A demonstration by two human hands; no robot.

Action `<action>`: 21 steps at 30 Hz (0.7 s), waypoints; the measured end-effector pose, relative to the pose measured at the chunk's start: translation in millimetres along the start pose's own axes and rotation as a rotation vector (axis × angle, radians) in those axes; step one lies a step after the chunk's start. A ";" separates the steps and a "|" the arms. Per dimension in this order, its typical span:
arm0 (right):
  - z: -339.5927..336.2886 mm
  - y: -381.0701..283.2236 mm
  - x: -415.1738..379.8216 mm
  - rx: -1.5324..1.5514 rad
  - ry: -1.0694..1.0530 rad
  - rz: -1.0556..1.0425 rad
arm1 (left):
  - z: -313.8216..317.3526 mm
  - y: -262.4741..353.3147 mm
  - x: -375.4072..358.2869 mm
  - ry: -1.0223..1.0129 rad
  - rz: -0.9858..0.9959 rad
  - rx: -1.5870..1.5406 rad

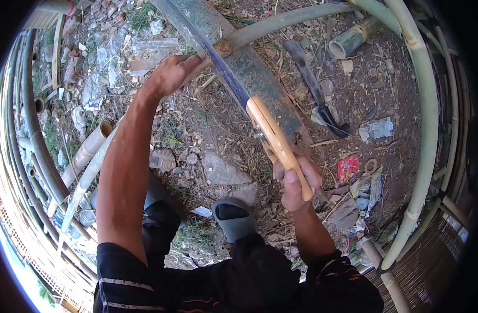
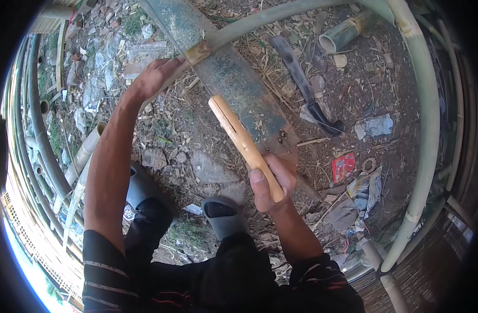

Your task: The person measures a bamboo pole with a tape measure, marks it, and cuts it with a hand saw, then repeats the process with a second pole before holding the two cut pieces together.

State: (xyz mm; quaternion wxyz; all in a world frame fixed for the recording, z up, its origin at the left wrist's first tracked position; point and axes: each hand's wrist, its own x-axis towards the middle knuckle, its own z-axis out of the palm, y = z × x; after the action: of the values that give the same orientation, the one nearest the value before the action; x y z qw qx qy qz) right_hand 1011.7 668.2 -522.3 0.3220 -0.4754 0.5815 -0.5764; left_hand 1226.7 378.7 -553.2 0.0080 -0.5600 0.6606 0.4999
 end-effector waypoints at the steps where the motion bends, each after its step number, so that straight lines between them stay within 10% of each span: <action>1: -1.9 0.2 -0.5 -0.016 -0.013 -0.029 | 2.2 -1.5 0.2 0.030 0.021 -0.003; 21: -3.4 -7.3 -3.7 -0.021 -0.107 0.072 | -6.9 -13.4 4.3 -0.010 0.047 0.073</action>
State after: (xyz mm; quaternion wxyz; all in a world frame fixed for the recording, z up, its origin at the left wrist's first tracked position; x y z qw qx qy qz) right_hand 1011.2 673.7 -515.4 0.3682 -0.4875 0.5861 -0.5322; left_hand 1238.9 372.7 -560.9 0.0199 -0.5412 0.6912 0.4785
